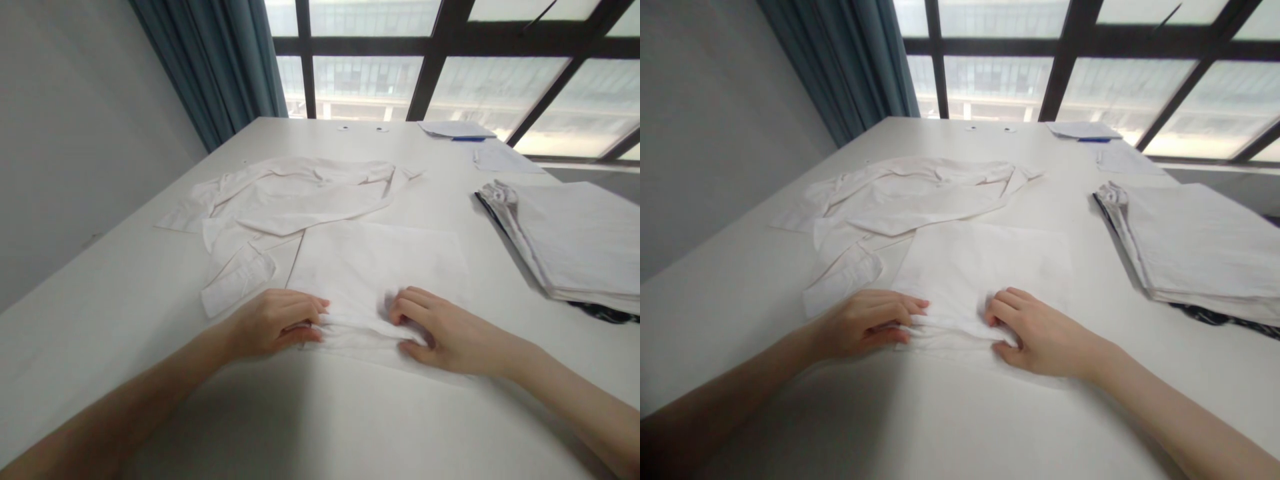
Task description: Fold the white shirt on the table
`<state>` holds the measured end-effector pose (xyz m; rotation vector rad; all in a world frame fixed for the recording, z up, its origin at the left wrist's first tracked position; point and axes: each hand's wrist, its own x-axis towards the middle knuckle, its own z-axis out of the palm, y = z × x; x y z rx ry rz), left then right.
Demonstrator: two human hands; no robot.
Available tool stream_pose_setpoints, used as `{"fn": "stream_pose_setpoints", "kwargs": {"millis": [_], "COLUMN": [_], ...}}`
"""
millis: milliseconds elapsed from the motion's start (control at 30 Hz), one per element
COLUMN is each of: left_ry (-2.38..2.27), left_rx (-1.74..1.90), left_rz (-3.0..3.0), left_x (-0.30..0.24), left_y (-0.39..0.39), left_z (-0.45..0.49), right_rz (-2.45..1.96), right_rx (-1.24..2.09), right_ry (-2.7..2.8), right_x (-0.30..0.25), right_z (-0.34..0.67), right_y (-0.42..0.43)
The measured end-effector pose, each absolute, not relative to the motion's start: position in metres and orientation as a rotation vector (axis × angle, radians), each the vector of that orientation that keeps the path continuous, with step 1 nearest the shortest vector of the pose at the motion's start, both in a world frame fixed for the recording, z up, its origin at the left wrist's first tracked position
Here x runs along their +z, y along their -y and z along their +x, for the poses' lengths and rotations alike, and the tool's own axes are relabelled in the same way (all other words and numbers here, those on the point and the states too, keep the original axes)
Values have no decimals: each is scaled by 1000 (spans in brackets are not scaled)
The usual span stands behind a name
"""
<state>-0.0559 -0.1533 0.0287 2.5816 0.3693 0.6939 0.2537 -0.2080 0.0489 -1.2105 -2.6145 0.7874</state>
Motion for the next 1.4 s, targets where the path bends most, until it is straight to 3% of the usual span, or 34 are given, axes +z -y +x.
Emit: {"fn": "stream_pose_setpoints", "kwargs": {"millis": [500, 867, 1400], "left_ry": [-626, -427, -412], "left_rx": [523, 464, 628], "left_rz": [2409, 2782, 2791], "left_x": [27, 26, 24], "left_y": [162, 164, 166], "left_z": [-47, -47, -45], "right_rz": [-1142, -1175, -1314], "right_rx": [1217, 1086, 948], "right_ry": [2312, 2253, 2590], "right_x": [46, 41, 68], "right_z": [270, 275, 284], "right_y": [193, 196, 202]}}
